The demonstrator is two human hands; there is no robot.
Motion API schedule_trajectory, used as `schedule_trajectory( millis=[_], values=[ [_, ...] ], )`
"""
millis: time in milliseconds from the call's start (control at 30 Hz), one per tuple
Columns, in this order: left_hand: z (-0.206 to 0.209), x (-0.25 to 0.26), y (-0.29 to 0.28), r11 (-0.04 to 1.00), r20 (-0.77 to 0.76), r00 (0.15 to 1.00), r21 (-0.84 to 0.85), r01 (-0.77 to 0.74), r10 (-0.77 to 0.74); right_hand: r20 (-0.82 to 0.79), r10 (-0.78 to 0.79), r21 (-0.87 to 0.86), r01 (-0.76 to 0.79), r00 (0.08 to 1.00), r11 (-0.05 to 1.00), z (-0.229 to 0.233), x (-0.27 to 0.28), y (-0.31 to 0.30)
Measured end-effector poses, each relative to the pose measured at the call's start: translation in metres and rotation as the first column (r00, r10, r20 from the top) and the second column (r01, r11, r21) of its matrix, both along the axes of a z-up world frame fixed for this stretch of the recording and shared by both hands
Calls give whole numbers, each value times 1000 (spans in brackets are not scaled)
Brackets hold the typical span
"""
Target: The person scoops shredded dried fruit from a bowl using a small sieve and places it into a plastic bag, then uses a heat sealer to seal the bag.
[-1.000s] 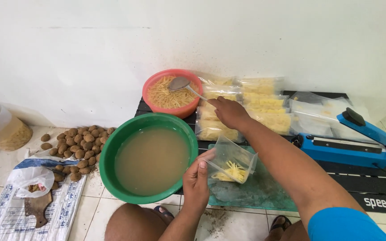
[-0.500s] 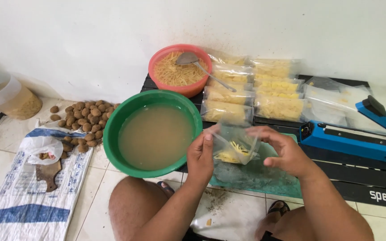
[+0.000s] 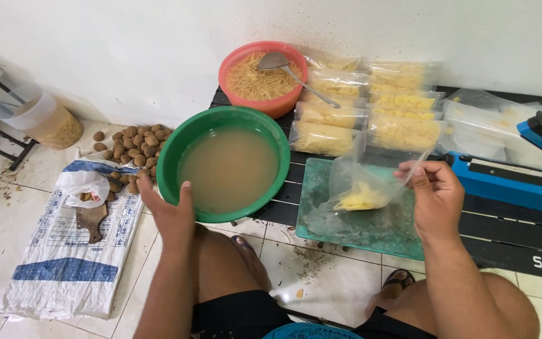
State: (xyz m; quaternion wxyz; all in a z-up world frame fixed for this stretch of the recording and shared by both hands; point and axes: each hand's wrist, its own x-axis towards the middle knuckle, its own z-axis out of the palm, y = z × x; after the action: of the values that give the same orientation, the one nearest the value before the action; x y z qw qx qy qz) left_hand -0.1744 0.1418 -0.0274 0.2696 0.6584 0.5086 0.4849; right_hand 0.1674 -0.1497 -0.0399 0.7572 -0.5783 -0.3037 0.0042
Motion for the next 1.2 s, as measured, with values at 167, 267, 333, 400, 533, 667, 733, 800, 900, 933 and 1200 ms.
schedule_trajectory(
  millis=[167,267,333,400,533,667,733,800,900,933,1200],
  values=[
    [4,-19,18,897,110,992,-430,100,-58,-44,38,-93,-42,998,995,11,-5,-7],
    [17,-26,31,768,129,981,-611,192,-143,-48,44,-92,-49,998,995,7,0,-6],
    [18,-31,40,661,127,981,-726,191,-145,-66,75,-62,-79,995,995,3,3,-6],
    [15,-33,49,521,223,953,-799,300,-206,-66,73,-81,-78,995,994,2,4,-8],
    [4,-35,59,464,250,942,-822,329,-224,-88,89,-64,-95,992,993,2,5,-9],
    [-3,-41,59,433,398,902,-792,431,-170,-81,66,-119,-75,995,990,2,1,-7],
    [-2,-44,55,436,433,889,-779,451,-145,-68,83,-101,-90,994,991,-1,2,-7],
    [4,-50,50,446,445,889,-777,444,-110,-60,88,-104,-94,994,990,-1,1,-5],
    [-1,-71,64,477,393,913,-785,394,-108,-67,78,-122,-86,995,989,5,-3,-3],
    [2,-76,63,479,393,914,-785,392,-103,-67,84,-122,-91,994,988,7,-5,-2],
    [-6,-117,64,573,487,873,-719,394,11,-140,156,-104,-171,978,980,-4,-11,12]
  ],
)
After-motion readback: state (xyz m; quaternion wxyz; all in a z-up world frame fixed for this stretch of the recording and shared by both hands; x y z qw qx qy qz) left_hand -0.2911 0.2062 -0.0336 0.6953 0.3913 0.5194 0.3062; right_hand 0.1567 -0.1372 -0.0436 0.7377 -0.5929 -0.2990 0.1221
